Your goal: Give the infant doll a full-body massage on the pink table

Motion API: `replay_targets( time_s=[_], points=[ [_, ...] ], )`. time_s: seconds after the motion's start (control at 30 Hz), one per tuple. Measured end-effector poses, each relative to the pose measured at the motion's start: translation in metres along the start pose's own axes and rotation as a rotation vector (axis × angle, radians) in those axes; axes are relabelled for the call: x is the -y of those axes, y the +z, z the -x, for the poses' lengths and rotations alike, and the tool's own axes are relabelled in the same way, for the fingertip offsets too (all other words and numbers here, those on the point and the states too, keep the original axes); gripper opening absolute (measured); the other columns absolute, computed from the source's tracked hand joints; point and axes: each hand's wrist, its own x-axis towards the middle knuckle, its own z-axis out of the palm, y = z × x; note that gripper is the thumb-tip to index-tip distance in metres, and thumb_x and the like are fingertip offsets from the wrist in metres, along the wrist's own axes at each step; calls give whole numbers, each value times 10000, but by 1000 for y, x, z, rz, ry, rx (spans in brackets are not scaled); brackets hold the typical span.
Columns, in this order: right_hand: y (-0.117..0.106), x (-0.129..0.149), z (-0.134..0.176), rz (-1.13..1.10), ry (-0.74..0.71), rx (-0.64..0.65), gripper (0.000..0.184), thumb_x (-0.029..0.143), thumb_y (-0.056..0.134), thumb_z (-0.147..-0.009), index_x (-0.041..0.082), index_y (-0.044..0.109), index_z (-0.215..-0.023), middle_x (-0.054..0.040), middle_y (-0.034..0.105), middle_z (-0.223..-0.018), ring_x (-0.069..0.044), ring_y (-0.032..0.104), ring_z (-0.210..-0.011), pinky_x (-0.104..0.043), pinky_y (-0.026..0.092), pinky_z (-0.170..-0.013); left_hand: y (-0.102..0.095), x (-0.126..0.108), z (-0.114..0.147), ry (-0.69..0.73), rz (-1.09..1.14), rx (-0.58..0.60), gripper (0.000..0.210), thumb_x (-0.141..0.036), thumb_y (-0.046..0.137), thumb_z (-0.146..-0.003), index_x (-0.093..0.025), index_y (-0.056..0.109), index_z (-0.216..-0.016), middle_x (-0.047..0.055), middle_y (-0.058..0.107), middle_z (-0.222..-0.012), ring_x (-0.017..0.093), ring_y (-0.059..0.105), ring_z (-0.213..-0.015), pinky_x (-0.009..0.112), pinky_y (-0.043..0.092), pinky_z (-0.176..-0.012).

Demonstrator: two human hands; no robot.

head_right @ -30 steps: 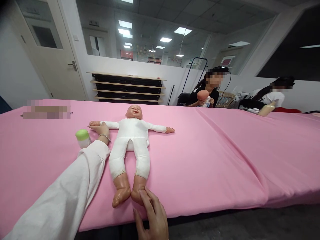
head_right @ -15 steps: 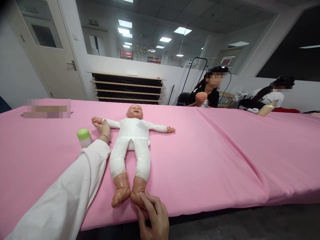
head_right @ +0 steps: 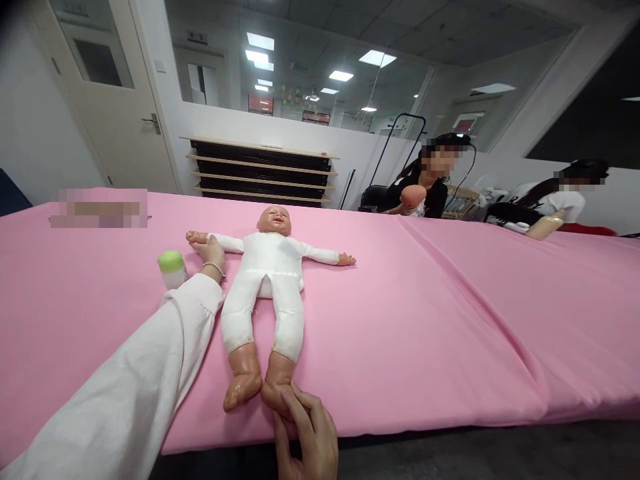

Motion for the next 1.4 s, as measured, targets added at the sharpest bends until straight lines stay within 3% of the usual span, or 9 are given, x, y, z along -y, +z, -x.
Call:
replay_targets(
  time_s=[0.07,0.23,0.5,0.7,0.9,1.07,1.17,1.3,1.4],
  points=[
    [1,-1,0,3,-7,7,288,143,553,-805,173,577,-1091,-60,639,-897,-139,620,-840,-236,540,-686,1,-1,1,-77,12,-57,630,-257,367,-915,6,32,-1381,297,277,-1382,310,397,-1245,467,357,-977],
    [4,-4,4,16,-28,-23,283,153,549,-806,178,587,-1086,-68,640,-923,-150,620,-864,-247,529,-686,-1,-5,3,-106,44,-74,630,-248,422,-888,-40,79,-1373,238,318,-1391,270,376,-1275,380,344,-1015],
    [6,-3,10,42,42,-22,303,184,544,-820,219,557,-1121,-61,649,-955,-173,623,-877,-287,516,-709,-3,-4,2,-75,63,-15,601,-257,365,-915,-18,19,-1344,287,201,-1423,284,262,-1331,396,242,-1067],
    [5,-3,8,129,40,-56,269,286,572,-815,155,558,-1051,-62,664,-838,-159,632,-740,-259,521,-646,-2,-3,2,-52,65,17,587,-241,330,-925,-10,-19,-1336,301,150,-1433,271,209,-1353,386,236,-1069],
    [-5,0,1,-35,103,14,218,204,585,-802,193,565,-1019,-39,661,-888,-149,634,-804,-243,533,-705,-1,1,0,-31,52,23,604,-265,296,-938,1,-68,-1341,309,72,-1447,286,201,-1354,400,235,-1064],
    [-28,6,-48,-124,326,-13,170,239,547,-827,192,587,-986,-56,653,-907,-172,633,-814,-274,542,-720,0,2,-1,17,39,-13,653,-251,366,-915,-26,-15,-1395,260,215,-1439,298,306,-1315,408,284,-1046],
    [-38,0,-97,-95,305,-28,162,290,578,-801,197,601,-932,-48,654,-871,-176,623,-793,-285,538,-694,2,1,0,188,3,6,682,-248,415,-893,-111,19,-1431,184,313,-1427,273,356,-1294,411,312,-1034],
    [-30,-20,-160,-171,176,3,239,287,618,-753,186,612,-970,-42,666,-889,-160,627,-769,-297,547,-708,6,-1,4,458,-49,150,683,-205,460,-854,-187,115,-1444,93,382,-1411,224,397,-1271,364,350,-1024],
    [-10,-39,-197,-228,179,54,309,268,630,-728,173,627,-1022,-47,673,-910,-156,632,-754,-321,549,-728,10,-2,8,580,-76,314,650,-174,464,-834,-213,209,-1431,53,429,-1383,199,434,-1239,320,361,-1020]
  ],
)
